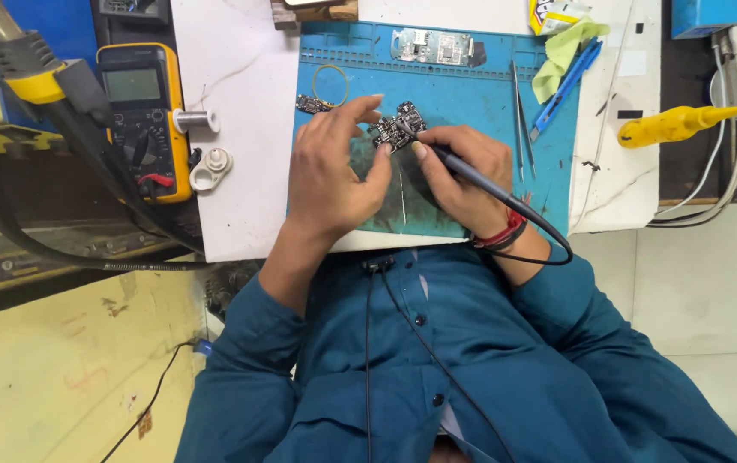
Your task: The person solders components on a small circuit board at a repair workbench, holding the board steady with one hand while applying a soldering iron to its contacts with the other. They reposition the board and continue soldering different points, with a multimeter, solder spool, and tweezers on the bench and a phone propped up playing video.
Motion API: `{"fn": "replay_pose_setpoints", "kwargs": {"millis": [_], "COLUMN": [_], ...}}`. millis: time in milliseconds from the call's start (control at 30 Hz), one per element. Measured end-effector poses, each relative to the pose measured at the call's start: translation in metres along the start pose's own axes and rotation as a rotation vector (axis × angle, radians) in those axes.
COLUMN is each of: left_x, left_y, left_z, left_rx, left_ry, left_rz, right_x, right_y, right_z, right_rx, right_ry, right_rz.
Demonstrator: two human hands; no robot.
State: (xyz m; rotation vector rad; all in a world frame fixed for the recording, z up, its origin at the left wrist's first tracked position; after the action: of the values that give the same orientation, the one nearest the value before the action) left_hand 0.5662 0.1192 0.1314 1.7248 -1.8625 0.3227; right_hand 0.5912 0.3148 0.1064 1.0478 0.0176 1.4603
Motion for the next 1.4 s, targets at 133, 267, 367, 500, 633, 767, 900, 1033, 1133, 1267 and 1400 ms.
{"fn": "replay_pose_setpoints", "kwargs": {"millis": [133, 267, 367, 500, 633, 767, 900, 1033, 1133, 1267, 1400], "left_x": [-0.018, -0.017, -0.015, -0.015, -0.013, -0.010, -0.011, -0.011, -0.009, -0.009, -0.010], "left_y": [-0.008, -0.009, -0.011, -0.019, -0.018, -0.015, -0.015, -0.017, -0.018, -0.018, -0.017], "left_z": [0.038, 0.039, 0.039, 0.044, 0.043, 0.040, 0.041, 0.043, 0.044, 0.045, 0.045], "left_rx": [0.054, 0.072, 0.062, 0.049, 0.033, 0.050, 0.043, 0.039, 0.039, 0.039, 0.039], "left_ry": [0.071, 0.107, 0.115, 0.125, 0.126, 0.127, 0.127, 0.129, 0.123, 0.122, 0.127], "left_rz": [0.025, 0.019, 0.018, 0.016, 0.006, 0.010, 0.006, 0.005, 0.006, 0.009, 0.007], "right_x": [-0.008, -0.011, -0.010, -0.011, -0.012, -0.012, -0.011, -0.012, -0.014, -0.016, -0.016], "right_y": [0.003, 0.009, 0.011, 0.007, 0.008, 0.011, 0.013, 0.012, 0.011, 0.011, 0.011], "right_z": [0.005, 0.013, 0.017, 0.022, 0.022, 0.024, 0.026, 0.026, 0.027, 0.026, 0.025], "right_rx": [-0.015, -0.029, -0.019, -0.013, -0.022, -0.019, -0.008, -0.027, -0.024, -0.025, -0.026], "right_ry": [-0.009, -0.014, -0.022, -0.022, -0.034, -0.015, -0.016, -0.021, -0.021, -0.031, -0.029], "right_rz": [0.011, 0.006, 0.009, 0.019, 0.002, -0.012, 0.005, 0.008, 0.008, 0.012, 0.001]}}
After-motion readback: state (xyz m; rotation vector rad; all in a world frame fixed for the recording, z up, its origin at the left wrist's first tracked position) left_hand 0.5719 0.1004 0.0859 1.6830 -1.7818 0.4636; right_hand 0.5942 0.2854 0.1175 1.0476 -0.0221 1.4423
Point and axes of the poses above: each hand's wrist, its own y-axis towards the middle knuckle, its own x-axis out of the back of the hand, z = x × y, the point moved 2 cm from there along y, towards the middle knuckle, and after that the axes turned 14 degrees about x, right-handed, at the moved point
